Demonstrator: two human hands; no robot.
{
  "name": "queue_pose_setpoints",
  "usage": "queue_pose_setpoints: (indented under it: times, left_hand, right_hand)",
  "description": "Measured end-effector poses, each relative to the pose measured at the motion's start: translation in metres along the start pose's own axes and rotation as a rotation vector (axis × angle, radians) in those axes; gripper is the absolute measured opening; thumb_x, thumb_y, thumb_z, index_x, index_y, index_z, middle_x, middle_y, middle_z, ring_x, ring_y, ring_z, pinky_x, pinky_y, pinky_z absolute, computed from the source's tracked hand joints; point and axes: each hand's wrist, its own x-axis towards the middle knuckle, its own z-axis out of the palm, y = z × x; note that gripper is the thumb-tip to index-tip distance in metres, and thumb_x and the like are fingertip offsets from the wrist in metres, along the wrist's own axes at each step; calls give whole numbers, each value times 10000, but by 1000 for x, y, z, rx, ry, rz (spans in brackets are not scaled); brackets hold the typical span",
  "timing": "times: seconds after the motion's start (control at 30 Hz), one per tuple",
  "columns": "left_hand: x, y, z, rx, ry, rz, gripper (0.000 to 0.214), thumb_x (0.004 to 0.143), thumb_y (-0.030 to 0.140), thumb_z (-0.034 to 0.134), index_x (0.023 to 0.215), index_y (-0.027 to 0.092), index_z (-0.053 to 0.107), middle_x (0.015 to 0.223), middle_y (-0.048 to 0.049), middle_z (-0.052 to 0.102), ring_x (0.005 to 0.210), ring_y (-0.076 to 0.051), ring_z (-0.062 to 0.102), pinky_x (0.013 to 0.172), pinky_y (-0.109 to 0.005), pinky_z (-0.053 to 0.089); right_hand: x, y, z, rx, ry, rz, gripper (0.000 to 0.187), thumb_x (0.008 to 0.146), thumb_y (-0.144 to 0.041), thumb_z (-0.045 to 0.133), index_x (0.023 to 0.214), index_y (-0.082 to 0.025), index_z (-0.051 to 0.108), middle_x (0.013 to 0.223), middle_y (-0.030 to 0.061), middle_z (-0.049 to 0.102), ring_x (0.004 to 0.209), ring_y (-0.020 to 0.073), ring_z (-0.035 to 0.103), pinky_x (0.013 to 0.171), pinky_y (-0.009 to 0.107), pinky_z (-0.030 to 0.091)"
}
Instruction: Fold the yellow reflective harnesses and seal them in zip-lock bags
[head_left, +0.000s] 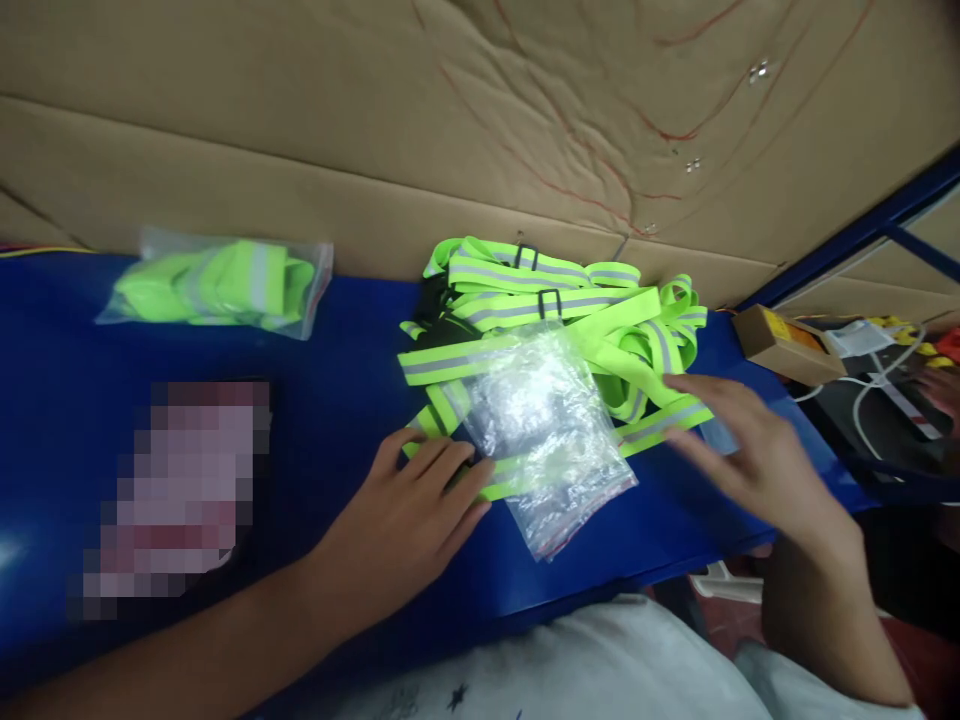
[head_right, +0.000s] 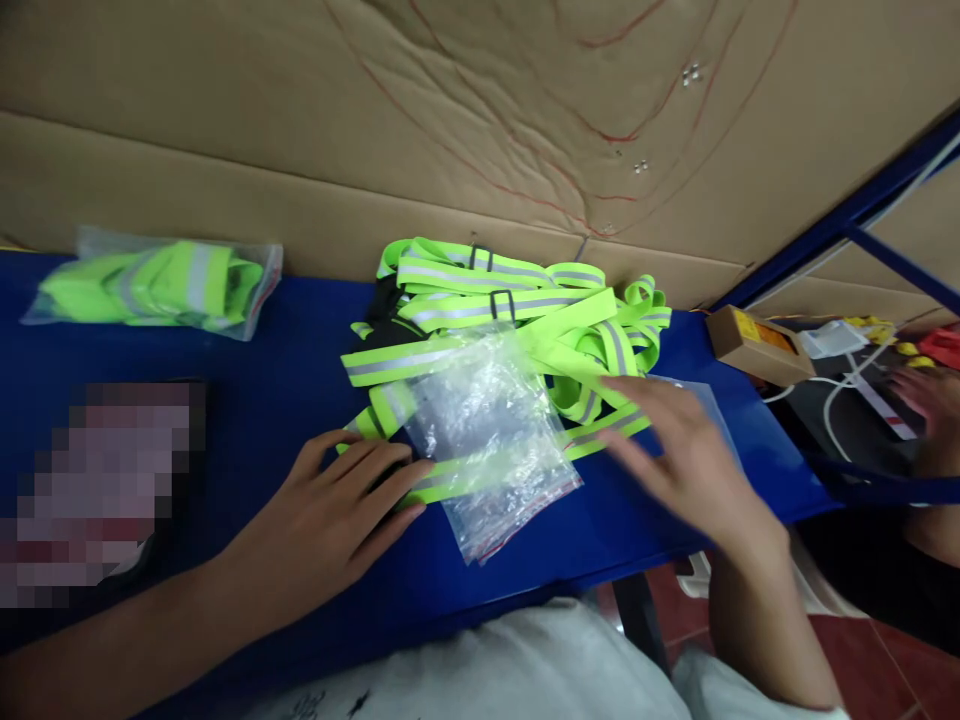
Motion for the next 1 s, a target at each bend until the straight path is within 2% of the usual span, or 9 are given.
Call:
queue_pose_setpoints:
  times: [0.1,0.27,0.37,0.43,0.53,0.6,0.77,0.9,1.0]
  left_hand:
    - [0,1,-1,-6,-15,-23,266,1032,264,517,1267,169,597,1108,-76,719,1040,-272,670,978,-480,390]
    - [0,2,-1,-38,14,-72,179,1003,259,561,1149,158,585,1059,-76,712,990,-268,674,973,-484,402]
    - [-1,0,-1,-42,-5,-62,142,1011,261,547,1116,187,606,1075,-67,703,1027,-272,670,988,-494,394]
    - [-1,0,0,-51,-27,-44,153,1025,260,521,1126,214,625,1130,-64,693,1086,-273,657,1010,-500,379]
    - [-1,-1,1,-59,-48,-27,211,1043,266,486,1196,243,630,1249,-68,667,1171,-274,627,1046,-511,358]
    - [-1,-1,0,-48,-67,-21,233,1055,279,467,1226,245,623,1315,-73,647,1193,-271,616,1059,-512,354]
    - [-2,-2,-1,-44,-132,-10,208,1066,297,441,1127,228,627,1345,-75,629,1221,-265,599,1088,-518,352]
    - [-2,-2,-1,-32,-153,-8,208,1063,287,440,1116,214,628,1366,-88,614,1241,-275,590,1095,-528,352]
    - [-1,-2,-3,-20,-158,-8,256,1071,299,429,1219,219,622,1374,-88,616,1233,-272,598,1079,-521,365]
  right_hand:
    - [25,-56,31,79,-369,-330,967,839,-611,766,1634,-298,314,1687,119,330,1555,363,323,1235,612,341]
    - [9,-55,33,54,-568,-410,731,976,-477,652,1621,-310,350,1669,67,381,1560,289,336,1296,601,218]
    - [-13,-35,15,142,-505,-256,831,921,-659,631,1622,-313,349,1692,95,321,1548,348,344,1229,612,358]
    - [-20,-27,14,180,-329,-47,707,992,-601,549,1608,-306,366,1652,114,383,1518,345,390,1187,602,419]
    - [-11,-21,32,229,-151,228,544,1025,-486,541,1524,-281,475,1433,120,611,1310,308,597,1095,553,513]
    - [5,-19,46,404,-214,325,577,967,-534,633,1461,-249,540,1272,111,703,1103,276,699,940,465,607]
    - [32,-25,56,953,-345,471,562,879,-492,769,1359,-248,612,1290,84,721,1153,258,708,972,415,609]
    - [22,-36,60,1001,-328,477,504,843,-431,818,1291,-264,660,1281,74,730,1116,256,722,934,412,621]
    - [4,-31,56,992,-184,463,374,866,-400,793,1214,-322,680,1118,27,781,908,225,767,761,355,649]
